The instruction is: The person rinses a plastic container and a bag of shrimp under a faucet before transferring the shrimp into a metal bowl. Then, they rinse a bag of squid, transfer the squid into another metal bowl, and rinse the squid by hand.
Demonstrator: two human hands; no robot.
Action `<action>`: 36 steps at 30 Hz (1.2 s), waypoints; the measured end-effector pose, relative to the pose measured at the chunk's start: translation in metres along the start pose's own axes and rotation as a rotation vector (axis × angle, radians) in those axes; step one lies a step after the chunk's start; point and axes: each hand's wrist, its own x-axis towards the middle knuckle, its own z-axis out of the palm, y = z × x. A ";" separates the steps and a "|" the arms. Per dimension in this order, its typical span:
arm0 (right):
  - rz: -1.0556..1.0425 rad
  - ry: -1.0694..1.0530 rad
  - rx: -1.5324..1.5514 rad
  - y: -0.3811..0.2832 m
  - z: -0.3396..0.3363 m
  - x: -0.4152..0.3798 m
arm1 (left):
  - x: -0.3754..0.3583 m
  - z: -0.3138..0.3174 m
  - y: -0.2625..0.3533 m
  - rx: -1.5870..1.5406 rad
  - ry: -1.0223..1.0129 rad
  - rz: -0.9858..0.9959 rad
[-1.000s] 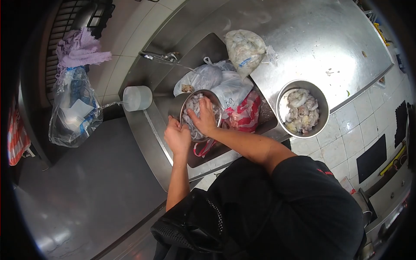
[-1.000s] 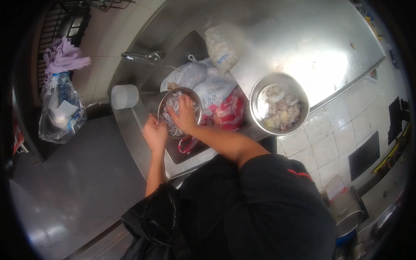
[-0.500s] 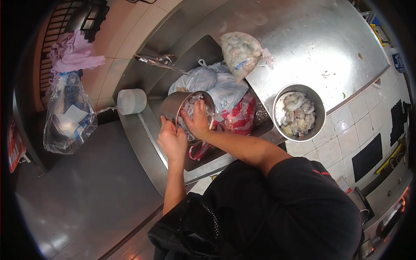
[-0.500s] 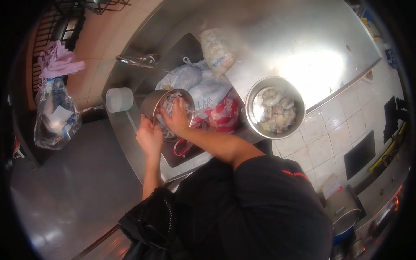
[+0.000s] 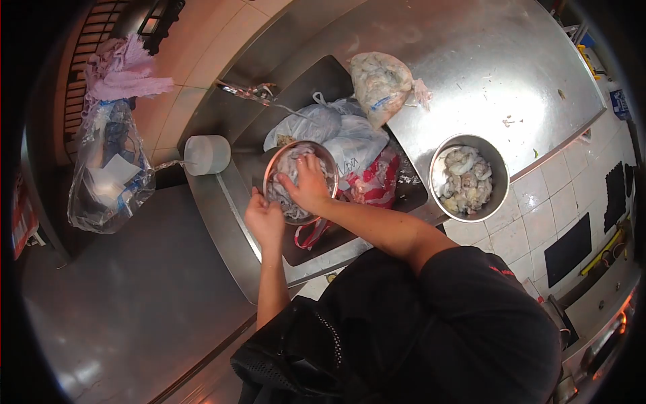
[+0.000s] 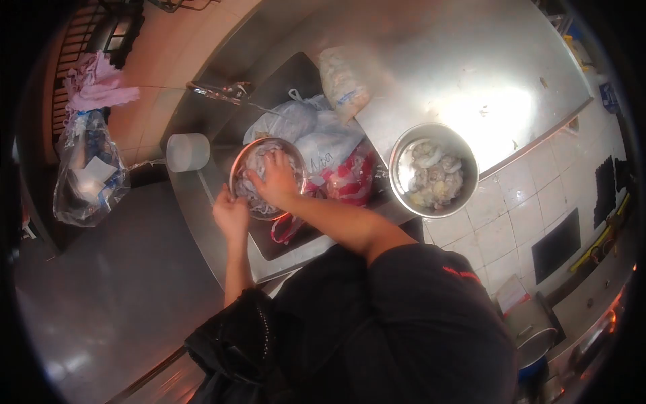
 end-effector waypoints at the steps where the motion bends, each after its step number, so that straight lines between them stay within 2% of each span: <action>1: -0.043 -0.043 -0.059 0.000 -0.002 0.001 | -0.003 0.004 -0.024 -0.159 -0.042 -0.194; 2: -0.041 -0.039 -0.068 -0.001 -0.005 0.003 | -0.006 0.010 -0.042 -0.319 -0.087 -0.384; 3: -0.061 -0.214 -0.171 -0.002 -0.007 0.006 | -0.014 0.019 -0.059 -0.327 -0.094 -0.383; 4: -0.076 -0.391 -0.271 -0.002 -0.007 0.007 | -0.024 0.025 -0.074 -0.555 -0.081 -0.612; 5: -0.110 -0.436 -0.346 -0.001 -0.004 0.006 | -0.034 0.030 -0.087 -0.778 -0.066 -0.847; 6: -0.102 -0.438 -0.351 -0.009 -0.006 0.009 | -0.047 0.040 -0.102 -0.778 -0.074 -0.853; 8: -0.133 -0.856 -0.720 -0.034 -0.016 0.019 | -0.071 0.056 -0.122 -1.026 -0.123 -1.141; 9: -0.204 -0.783 -0.730 -0.030 -0.009 0.015 | -0.078 0.059 -0.116 -1.030 -0.124 -1.155; 10: -0.203 -0.797 -0.739 -0.021 -0.006 0.015 | -0.087 0.065 -0.109 -1.078 -0.075 -1.194; 11: -0.174 -0.680 -0.578 -0.016 -0.012 0.019 | -0.094 0.068 -0.106 -1.127 -0.024 -1.234; 13: -0.141 -0.382 -0.315 0.001 -0.034 0.030 | -0.106 0.070 -0.118 -1.140 -0.066 -1.231; 15: 0.259 -0.148 -0.185 0.041 -0.043 0.043 | -0.114 0.068 -0.126 -1.125 -0.129 -1.240; 17: 0.554 -0.012 -0.265 0.122 -0.047 0.047 | -0.120 0.068 -0.126 -1.124 -0.084 -1.254; 19: 0.706 -0.091 -0.510 0.206 -0.054 0.030 | -0.119 0.065 -0.117 -1.113 -0.052 -1.249; 21: 0.630 -0.327 -0.680 0.246 -0.067 0.001 | -0.122 0.064 -0.124 -1.072 -0.076 -1.219; 22: 0.636 -0.335 -0.679 0.261 -0.070 -0.015 | -0.124 0.064 -0.126 -1.036 -0.094 -1.186; 24: 0.267 -0.386 -0.978 0.275 -0.071 -0.028 | -0.120 0.063 -0.122 -1.027 -0.097 -1.201; 25: 0.258 -0.389 -0.973 0.280 -0.073 -0.024 | -0.119 0.063 -0.122 -1.051 -0.103 -1.177; 27: 0.381 -0.569 -0.865 0.278 -0.076 -0.010 | -0.114 0.062 -0.122 -1.095 -0.132 -1.132; 28: 0.374 -0.570 -0.864 0.276 -0.075 -0.003 | -0.110 0.063 -0.121 -1.098 -0.125 -1.130; 30: 0.431 -0.722 -0.905 0.271 -0.076 0.008 | -0.101 0.064 -0.112 -1.086 -0.148 -1.153; 31: 0.422 -0.720 -0.913 0.266 -0.079 0.009 | -0.100 0.067 -0.113 -1.098 -0.149 -1.171; 33: 0.526 -0.418 -0.788 0.251 -0.074 0.008 | -0.098 0.075 -0.111 -1.083 -0.111 -1.182; 34: 0.508 -0.415 -0.790 0.243 -0.065 0.017 | -0.096 0.078 -0.111 -1.057 -0.082 -1.195; 36: 0.452 -0.079 -0.511 0.229 -0.043 0.033 | -0.091 0.078 -0.107 -1.098 -0.068 -1.219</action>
